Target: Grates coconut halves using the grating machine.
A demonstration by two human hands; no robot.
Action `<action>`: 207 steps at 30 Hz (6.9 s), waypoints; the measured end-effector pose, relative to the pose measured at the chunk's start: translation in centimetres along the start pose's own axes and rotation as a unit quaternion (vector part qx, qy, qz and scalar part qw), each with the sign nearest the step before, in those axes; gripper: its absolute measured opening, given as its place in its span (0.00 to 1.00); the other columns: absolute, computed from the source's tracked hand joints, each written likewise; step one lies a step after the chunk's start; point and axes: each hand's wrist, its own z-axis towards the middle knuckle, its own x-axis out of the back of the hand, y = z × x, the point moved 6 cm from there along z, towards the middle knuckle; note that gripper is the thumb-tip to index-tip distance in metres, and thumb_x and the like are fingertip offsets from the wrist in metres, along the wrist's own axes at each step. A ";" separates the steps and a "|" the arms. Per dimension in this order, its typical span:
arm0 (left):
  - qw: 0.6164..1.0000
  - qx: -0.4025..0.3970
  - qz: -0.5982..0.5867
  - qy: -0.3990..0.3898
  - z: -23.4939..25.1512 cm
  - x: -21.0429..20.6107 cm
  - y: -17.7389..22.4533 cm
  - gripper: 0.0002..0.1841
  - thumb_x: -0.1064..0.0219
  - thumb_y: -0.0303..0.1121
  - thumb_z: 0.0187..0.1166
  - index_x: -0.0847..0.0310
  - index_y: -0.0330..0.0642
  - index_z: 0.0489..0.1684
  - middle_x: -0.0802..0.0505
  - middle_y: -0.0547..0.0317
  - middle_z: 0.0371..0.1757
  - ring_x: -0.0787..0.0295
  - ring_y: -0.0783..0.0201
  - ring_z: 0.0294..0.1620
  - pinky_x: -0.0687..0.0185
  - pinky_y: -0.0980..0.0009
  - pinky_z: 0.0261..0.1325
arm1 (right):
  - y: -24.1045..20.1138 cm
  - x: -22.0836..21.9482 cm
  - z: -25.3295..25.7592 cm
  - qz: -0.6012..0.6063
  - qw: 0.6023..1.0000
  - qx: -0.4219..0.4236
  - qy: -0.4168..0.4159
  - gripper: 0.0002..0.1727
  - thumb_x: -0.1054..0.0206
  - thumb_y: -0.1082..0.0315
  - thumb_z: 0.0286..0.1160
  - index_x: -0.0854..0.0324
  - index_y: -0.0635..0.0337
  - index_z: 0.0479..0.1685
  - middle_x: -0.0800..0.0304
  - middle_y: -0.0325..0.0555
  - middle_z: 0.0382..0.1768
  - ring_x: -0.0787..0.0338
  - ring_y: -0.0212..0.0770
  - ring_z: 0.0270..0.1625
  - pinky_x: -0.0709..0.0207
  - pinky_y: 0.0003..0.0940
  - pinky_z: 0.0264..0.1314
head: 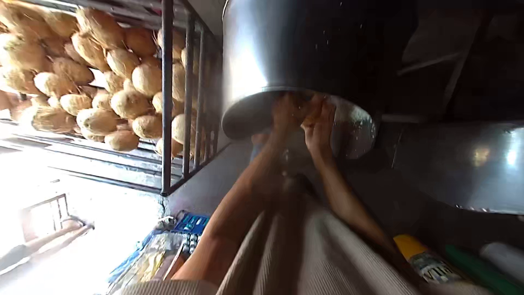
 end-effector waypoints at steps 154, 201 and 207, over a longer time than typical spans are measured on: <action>0.915 0.073 -0.394 -0.037 -1.1 0.0 -3.1 0.42 0.27 0.48 0.77 0.45 0.36 0.84 0.13 0.43 0.62 0.10 0.56 0.57 0.11 0.56 0.60 | -0.2 -2.2 -2.3 0.032 0.983 -0.092 0.157 0.44 0.29 0.49 0.79 0.50 0.42 0.92 0.22 0.58 0.72 0.10 0.58 0.59 0.09 0.55 0.50; 0.740 0.199 -0.636 -0.088 -11.5 -3.7 -13.1 0.23 0.60 0.50 0.92 0.17 0.51 0.58 0.06 0.61 0.44 0.08 0.67 0.45 0.09 0.65 0.50 | 3.1 6.0 -6.3 -0.313 0.945 0.082 0.040 0.23 0.47 0.57 0.91 0.20 0.66 0.69 0.12 0.52 0.65 0.15 0.38 0.68 0.22 0.40 0.74; 0.768 0.240 -0.594 0.005 -11.2 -1.7 -9.7 0.37 0.64 0.69 0.87 0.23 0.52 0.72 0.08 0.54 0.59 0.10 0.57 0.59 0.12 0.51 0.59 | 5.2 1.3 -11.0 -0.282 0.958 0.054 -0.018 0.64 0.16 0.50 0.54 0.53 0.75 0.89 0.31 0.68 0.80 0.23 0.48 0.79 0.24 0.40 0.78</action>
